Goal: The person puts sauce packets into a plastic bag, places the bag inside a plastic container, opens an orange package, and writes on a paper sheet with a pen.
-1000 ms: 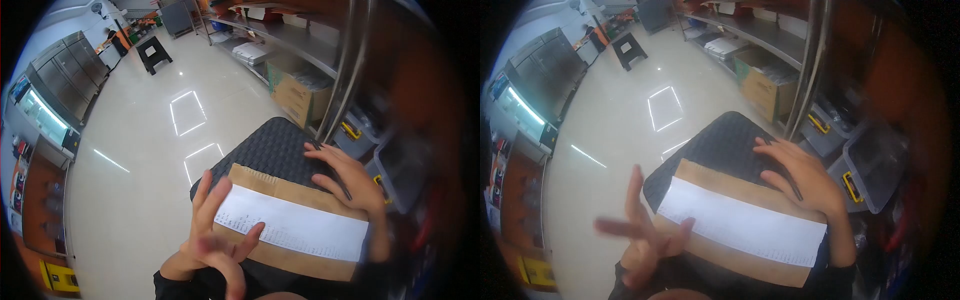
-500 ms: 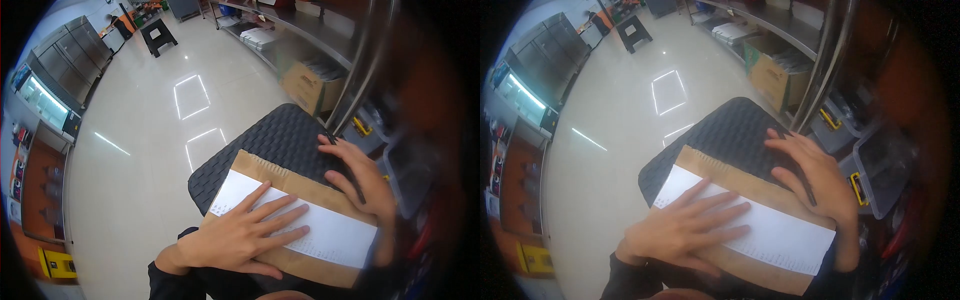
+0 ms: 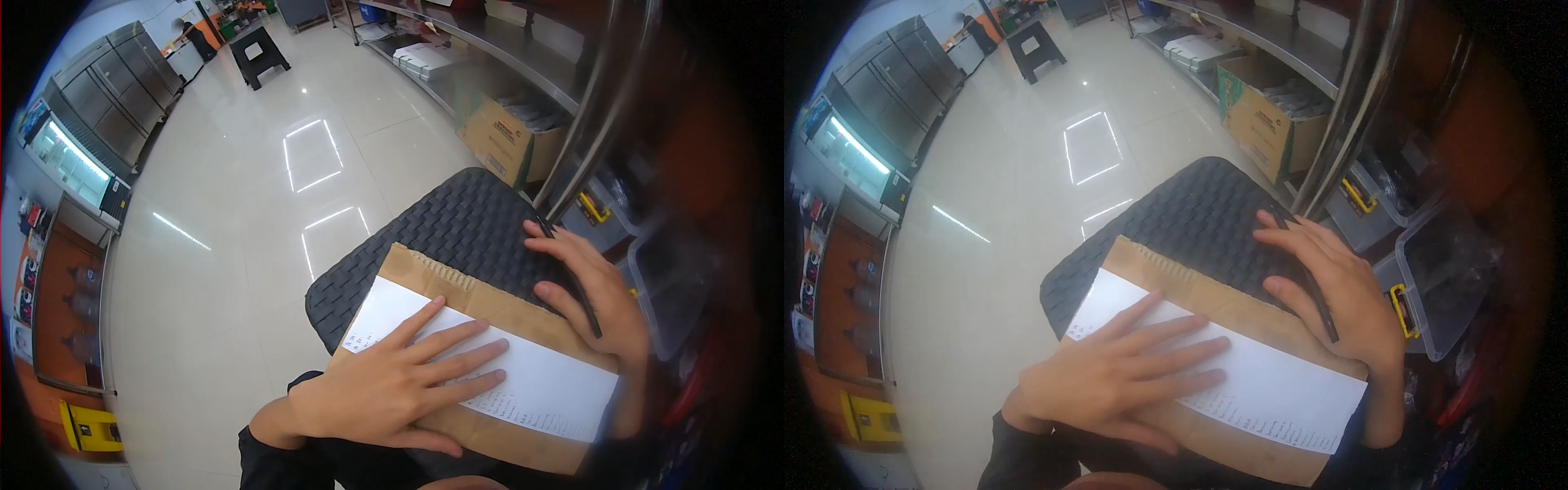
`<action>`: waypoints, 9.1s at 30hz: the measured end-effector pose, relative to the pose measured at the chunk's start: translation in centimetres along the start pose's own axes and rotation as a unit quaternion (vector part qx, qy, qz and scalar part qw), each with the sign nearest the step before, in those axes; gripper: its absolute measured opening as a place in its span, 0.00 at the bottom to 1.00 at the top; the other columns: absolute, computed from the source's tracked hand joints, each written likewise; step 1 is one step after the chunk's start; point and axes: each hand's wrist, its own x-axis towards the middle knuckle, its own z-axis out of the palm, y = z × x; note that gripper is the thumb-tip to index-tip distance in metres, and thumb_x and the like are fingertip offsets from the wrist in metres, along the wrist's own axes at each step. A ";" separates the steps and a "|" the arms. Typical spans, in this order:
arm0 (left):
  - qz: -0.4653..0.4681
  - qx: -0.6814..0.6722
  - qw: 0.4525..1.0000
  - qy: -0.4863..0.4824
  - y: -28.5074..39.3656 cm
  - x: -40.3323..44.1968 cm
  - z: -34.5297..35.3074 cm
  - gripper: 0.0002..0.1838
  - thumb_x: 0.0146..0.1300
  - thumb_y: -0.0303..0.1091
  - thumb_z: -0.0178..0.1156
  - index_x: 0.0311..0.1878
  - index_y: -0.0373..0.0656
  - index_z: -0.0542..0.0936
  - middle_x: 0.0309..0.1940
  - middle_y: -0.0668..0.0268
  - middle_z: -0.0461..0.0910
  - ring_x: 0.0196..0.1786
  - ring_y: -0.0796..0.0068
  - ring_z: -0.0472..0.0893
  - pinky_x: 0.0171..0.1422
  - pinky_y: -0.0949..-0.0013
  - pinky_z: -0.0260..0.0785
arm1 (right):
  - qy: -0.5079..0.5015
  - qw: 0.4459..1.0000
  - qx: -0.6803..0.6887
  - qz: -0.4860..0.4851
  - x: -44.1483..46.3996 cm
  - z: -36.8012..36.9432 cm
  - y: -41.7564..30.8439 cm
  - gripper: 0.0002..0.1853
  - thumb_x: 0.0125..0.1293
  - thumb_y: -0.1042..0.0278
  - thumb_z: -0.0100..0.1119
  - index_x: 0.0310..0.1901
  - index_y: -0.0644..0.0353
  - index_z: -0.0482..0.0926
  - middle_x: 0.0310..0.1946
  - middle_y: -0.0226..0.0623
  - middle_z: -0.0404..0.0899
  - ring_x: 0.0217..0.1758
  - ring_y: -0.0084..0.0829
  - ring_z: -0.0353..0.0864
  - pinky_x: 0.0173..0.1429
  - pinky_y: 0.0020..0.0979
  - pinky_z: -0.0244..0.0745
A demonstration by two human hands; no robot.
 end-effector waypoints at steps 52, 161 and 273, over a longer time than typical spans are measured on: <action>-0.007 0.017 1.000 -0.001 0.0 -0.1 -0.3 0.46 0.56 0.64 0.69 0.75 0.52 0.71 0.78 0.60 0.65 0.81 0.51 0.59 0.84 0.37 0.39 | 0.001 1.000 0.012 -0.001 -0.2 0.0 0.1 0.23 0.71 0.62 0.61 0.64 0.58 0.74 0.72 0.39 0.72 0.77 0.55 0.65 0.79 0.48 0.59; -0.239 0.170 0.949 0.117 12.2 -5.6 0.0 0.21 0.53 0.48 0.72 0.50 0.54 0.90 0.53 0.67 0.81 0.58 0.58 0.79 0.65 0.43 0.78 | -0.120 0.939 0.244 -0.211 0.4 2.2 -7.7 0.10 0.42 0.84 0.71 0.27 0.62 0.81 0.33 0.40 0.84 0.26 0.22 0.82 0.29 0.19 0.73; -0.147 -0.130 0.979 0.047 11.9 13.7 21.4 0.21 0.67 0.33 0.66 0.62 0.40 0.80 0.56 0.55 0.83 0.61 0.60 0.81 0.67 0.60 0.71 | 0.535 0.830 0.146 -0.062 -21.8 -21.7 18.4 0.17 0.62 0.74 0.67 0.53 0.64 0.85 0.43 0.33 0.88 0.45 0.25 0.83 0.53 0.29 0.78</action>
